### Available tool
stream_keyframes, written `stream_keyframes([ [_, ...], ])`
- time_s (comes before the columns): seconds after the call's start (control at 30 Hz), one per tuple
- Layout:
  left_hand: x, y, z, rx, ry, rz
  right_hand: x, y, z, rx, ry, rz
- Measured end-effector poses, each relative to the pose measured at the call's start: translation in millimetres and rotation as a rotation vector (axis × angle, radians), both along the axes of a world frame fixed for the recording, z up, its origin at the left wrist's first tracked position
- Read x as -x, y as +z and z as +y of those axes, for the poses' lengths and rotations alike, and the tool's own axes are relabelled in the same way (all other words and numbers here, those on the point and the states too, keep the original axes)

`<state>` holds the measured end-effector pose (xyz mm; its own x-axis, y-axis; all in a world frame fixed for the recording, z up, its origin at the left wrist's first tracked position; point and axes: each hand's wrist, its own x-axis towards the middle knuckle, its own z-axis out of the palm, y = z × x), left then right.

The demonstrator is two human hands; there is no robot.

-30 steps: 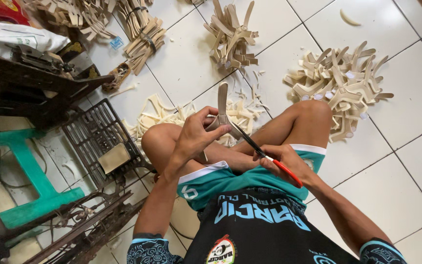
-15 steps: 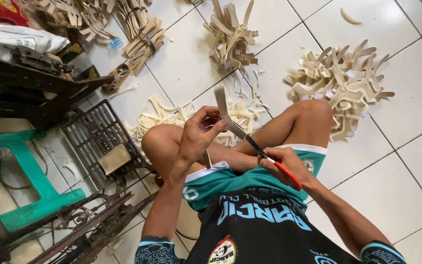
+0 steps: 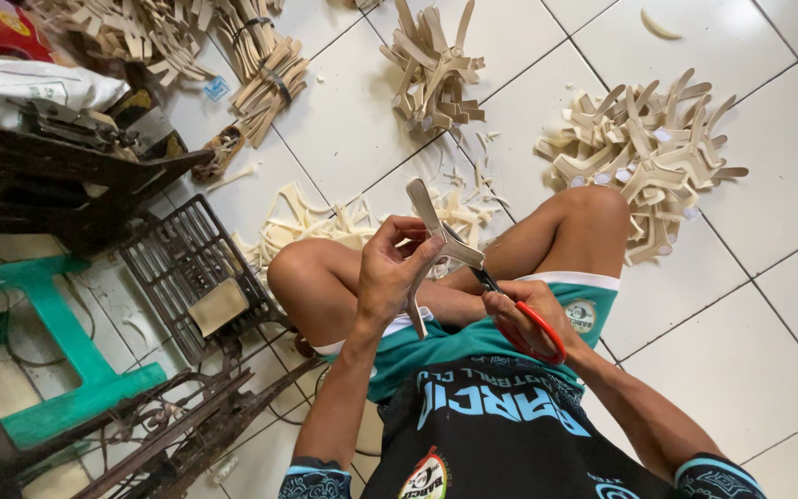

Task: The person sits on the floor and uses red-handled scissors to trim the edges of small, light-colored wooden parts. They pick up each part, trim it, and place it into a pile on the floor.

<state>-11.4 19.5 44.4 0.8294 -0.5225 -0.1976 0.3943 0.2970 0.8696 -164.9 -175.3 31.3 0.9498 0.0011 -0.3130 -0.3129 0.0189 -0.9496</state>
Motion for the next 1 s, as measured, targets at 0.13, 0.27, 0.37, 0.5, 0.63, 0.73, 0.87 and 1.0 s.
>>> stream_keyframes([
  [0.13,1,-12,-8,0.007,0.016,0.021,6,-24,-8,-0.016,-0.148,0.073],
  [0.27,-16,-23,-34,-0.014,0.103,0.044,14,-57,-52,-0.112,-0.351,0.261],
  [0.37,-46,-34,-62,0.001,0.162,0.019,31,-80,-88,-0.126,-0.492,0.289],
  [0.5,-132,-61,-111,-0.075,0.204,-0.135,46,-104,-106,-0.290,-0.590,0.331],
  [0.63,-198,-96,-141,-0.620,0.262,-0.310,41,-115,-100,-0.135,-0.584,0.328],
  [0.73,-204,-108,-143,-0.929,0.176,-0.310,35,-111,-101,-0.161,-0.611,0.324],
  [0.87,-199,-112,-147,-1.064,0.170,-0.371,27,-101,-100,-0.174,-0.629,0.367],
  [1.0,-196,-121,-159,-1.048,0.167,-0.660,24,-92,-97,-0.210,-0.613,0.410],
])
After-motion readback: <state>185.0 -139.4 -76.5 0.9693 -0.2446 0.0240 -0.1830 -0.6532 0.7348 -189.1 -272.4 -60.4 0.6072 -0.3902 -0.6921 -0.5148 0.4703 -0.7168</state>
